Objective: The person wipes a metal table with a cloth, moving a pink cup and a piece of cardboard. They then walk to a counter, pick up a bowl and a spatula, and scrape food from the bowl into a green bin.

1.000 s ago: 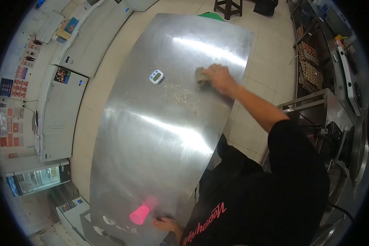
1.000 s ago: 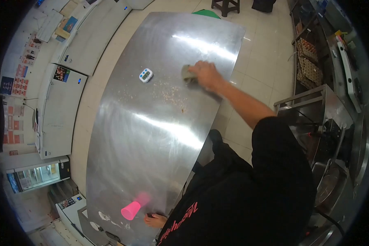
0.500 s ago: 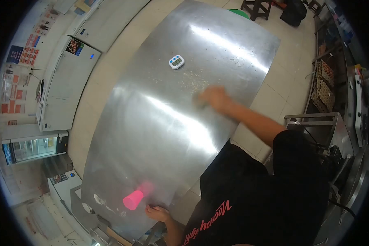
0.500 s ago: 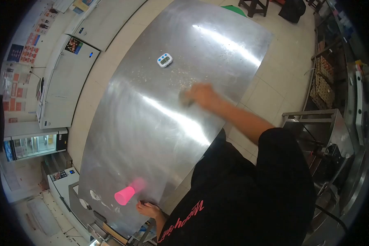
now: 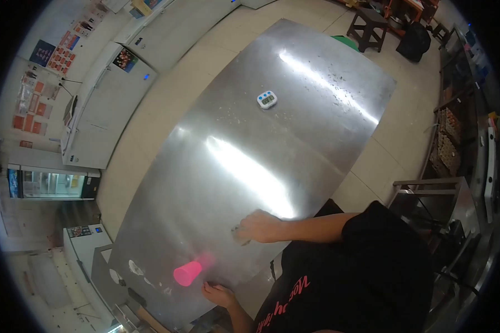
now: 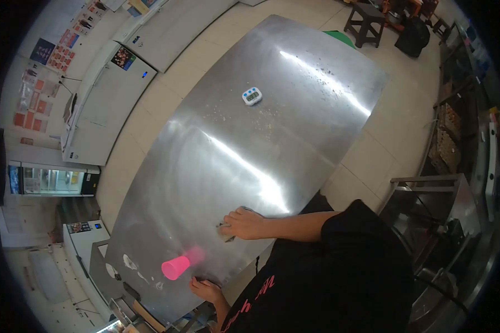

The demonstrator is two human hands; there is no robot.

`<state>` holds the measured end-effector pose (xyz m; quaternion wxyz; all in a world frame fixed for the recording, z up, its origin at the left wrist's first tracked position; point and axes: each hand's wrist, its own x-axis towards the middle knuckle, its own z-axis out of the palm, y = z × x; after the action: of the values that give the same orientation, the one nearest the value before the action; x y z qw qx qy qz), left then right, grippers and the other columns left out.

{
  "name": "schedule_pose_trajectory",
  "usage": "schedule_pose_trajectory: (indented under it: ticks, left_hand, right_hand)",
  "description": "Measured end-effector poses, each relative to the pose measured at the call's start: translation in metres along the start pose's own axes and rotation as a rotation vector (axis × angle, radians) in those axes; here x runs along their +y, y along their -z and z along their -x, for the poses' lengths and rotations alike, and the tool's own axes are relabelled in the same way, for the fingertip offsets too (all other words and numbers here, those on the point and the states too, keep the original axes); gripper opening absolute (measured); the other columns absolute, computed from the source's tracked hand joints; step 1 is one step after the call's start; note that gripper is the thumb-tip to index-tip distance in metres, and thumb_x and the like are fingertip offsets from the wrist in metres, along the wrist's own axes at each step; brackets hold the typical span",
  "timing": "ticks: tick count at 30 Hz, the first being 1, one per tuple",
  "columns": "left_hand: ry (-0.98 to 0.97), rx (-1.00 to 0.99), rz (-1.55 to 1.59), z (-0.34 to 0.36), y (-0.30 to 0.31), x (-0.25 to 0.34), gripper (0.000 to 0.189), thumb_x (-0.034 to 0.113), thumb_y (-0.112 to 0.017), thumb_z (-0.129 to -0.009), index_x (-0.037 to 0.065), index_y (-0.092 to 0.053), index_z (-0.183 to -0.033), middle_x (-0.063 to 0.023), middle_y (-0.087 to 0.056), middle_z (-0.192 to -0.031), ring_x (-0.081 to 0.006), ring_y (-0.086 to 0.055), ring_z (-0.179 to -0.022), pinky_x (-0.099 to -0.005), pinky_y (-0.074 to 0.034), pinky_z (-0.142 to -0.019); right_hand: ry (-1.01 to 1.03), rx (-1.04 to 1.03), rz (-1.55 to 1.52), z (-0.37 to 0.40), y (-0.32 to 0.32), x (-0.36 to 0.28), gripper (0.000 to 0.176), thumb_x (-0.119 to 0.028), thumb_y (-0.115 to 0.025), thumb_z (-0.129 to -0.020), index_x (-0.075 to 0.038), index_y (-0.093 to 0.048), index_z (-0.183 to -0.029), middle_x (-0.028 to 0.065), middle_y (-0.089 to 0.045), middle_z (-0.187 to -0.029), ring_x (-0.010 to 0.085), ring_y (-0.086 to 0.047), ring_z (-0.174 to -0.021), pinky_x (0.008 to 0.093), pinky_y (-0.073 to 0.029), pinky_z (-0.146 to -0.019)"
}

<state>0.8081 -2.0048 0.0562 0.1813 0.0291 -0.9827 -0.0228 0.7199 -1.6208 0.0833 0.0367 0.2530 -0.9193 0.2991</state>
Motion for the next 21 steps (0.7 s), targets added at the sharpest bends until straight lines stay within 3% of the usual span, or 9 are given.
schedule_pose_trajectory:
  ticks: [3, 4, 5, 8, 12, 14, 17, 19, 21]
  left_hand:
    - [0.119, -0.091, -0.009, 0.01, 0.018, 0.016, 0.038, 0.004, -0.056, -0.09, -0.007, -0.053, -0.126, -0.0274, -0.054, -0.127, -0.0445, -0.052, -0.119, -0.0509, -0.044, -0.101]
    - [0.105, -0.049, -0.03, 0.017, 0.026, 0.031, 0.038, 0.005, -0.058, -0.089, -0.008, -0.052, -0.125, -0.0277, -0.054, -0.125, -0.0445, -0.053, -0.117, -0.0511, -0.044, -0.1]
    - [0.092, -0.007, -0.044, 0.022, 0.027, 0.051, 0.039, 0.006, -0.06, -0.089, -0.009, -0.052, -0.124, -0.028, -0.054, -0.123, -0.0444, -0.054, -0.115, -0.0514, -0.044, -0.1]
    - [0.044, 0.095, 0.219, 0.024, 0.004, 0.116, 0.04, 0.008, -0.063, -0.089, -0.01, -0.051, -0.123, -0.0271, -0.055, -0.12, -0.0426, -0.055, -0.111, -0.0501, -0.045, -0.098]
    - [-0.299, 0.058, 0.575, -0.091, -0.032, 0.284, 0.037, 0.007, -0.066, -0.088, -0.008, -0.055, -0.12, -0.0243, -0.058, -0.115, -0.0409, -0.057, -0.107, -0.0485, -0.046, -0.095]
    - [-0.389, -0.084, 0.784, -0.163, -0.048, 0.384, 0.042, 0.004, -0.067, -0.086, -0.007, -0.057, -0.125, -0.0253, -0.06, -0.121, -0.0422, -0.057, -0.113, -0.0477, -0.046, -0.098]
    - [-0.669, -0.163, 0.691, -0.255, -0.059, 0.521, 0.06, 0.007, -0.07, -0.087, -0.003, -0.046, -0.141, -0.0251, -0.052, -0.138, -0.0414, -0.048, -0.131, -0.0487, -0.042, -0.108]
    - [-0.825, -0.286, 0.566, -0.295, -0.063, 0.578, 0.077, 0.013, -0.08, -0.08, 0.005, -0.044, -0.147, -0.027, -0.049, -0.144, -0.0437, -0.044, -0.135, -0.051, -0.04, -0.11]
    - [-0.923, -0.274, 0.482, -0.319, -0.07, 0.609, 0.08, 0.015, -0.083, -0.077, 0.008, -0.047, -0.147, -0.0259, -0.051, -0.142, -0.043, -0.048, -0.132, -0.0497, -0.043, -0.108]
  right_hand:
    - [-0.053, 0.064, 0.016, -0.016, 0.024, 0.059, 0.029, -0.015, -0.057, -0.091, -0.024, -0.065, -0.117, 0.0085, -0.065, -0.096, 0.0285, -0.067, -0.09, 0.0448, -0.052, -0.072]
    - [-0.176, 0.018, 0.091, -0.019, 0.054, 0.086, 0.029, -0.016, -0.058, -0.09, -0.023, -0.065, -0.117, 0.0084, -0.065, -0.096, 0.0284, -0.067, -0.089, 0.0443, -0.052, -0.068]
    - [-0.275, 0.162, 0.127, -0.012, 0.065, 0.121, 0.027, -0.015, -0.057, -0.09, -0.021, -0.064, -0.115, 0.0088, -0.065, -0.097, 0.0292, -0.068, -0.091, 0.0451, -0.052, -0.068]
    - [-0.525, 0.391, 0.286, 0.021, 0.122, 0.211, 0.024, -0.017, -0.055, -0.094, -0.017, -0.067, -0.114, 0.0127, -0.066, -0.101, 0.0329, -0.065, -0.095, 0.05, -0.049, -0.079]
    - [-0.686, 0.548, 0.333, 0.062, 0.196, 0.285, 0.027, -0.013, -0.056, -0.091, -0.015, -0.067, -0.115, 0.0155, -0.065, -0.103, 0.0339, -0.064, -0.097, 0.0489, -0.047, -0.085]
    - [-0.648, 0.815, 0.402, 0.079, 0.22, 0.294, 0.026, -0.009, -0.059, -0.088, -0.012, -0.067, -0.113, 0.0152, -0.065, -0.102, 0.0352, -0.063, -0.095, 0.0501, -0.047, -0.084]
    - [-0.371, 0.593, 0.07, 0.094, 0.214, 0.272, 0.019, -0.013, -0.059, -0.089, -0.008, -0.068, -0.105, 0.0187, -0.068, -0.099, 0.0389, -0.064, -0.094, 0.0524, -0.05, -0.085]
    - [-0.603, 0.115, -0.202, 0.103, 0.207, 0.231, 0.028, -0.029, -0.051, -0.098, -0.009, -0.069, -0.103, 0.0183, -0.07, -0.101, 0.0385, -0.066, -0.098, 0.0514, -0.051, -0.084]
    - [-0.183, 0.016, -0.033, 0.125, 0.183, 0.208, 0.025, -0.027, -0.05, -0.097, -0.012, -0.067, -0.107, 0.012, -0.068, -0.109, 0.0321, -0.067, -0.102, 0.0494, -0.053, -0.082]
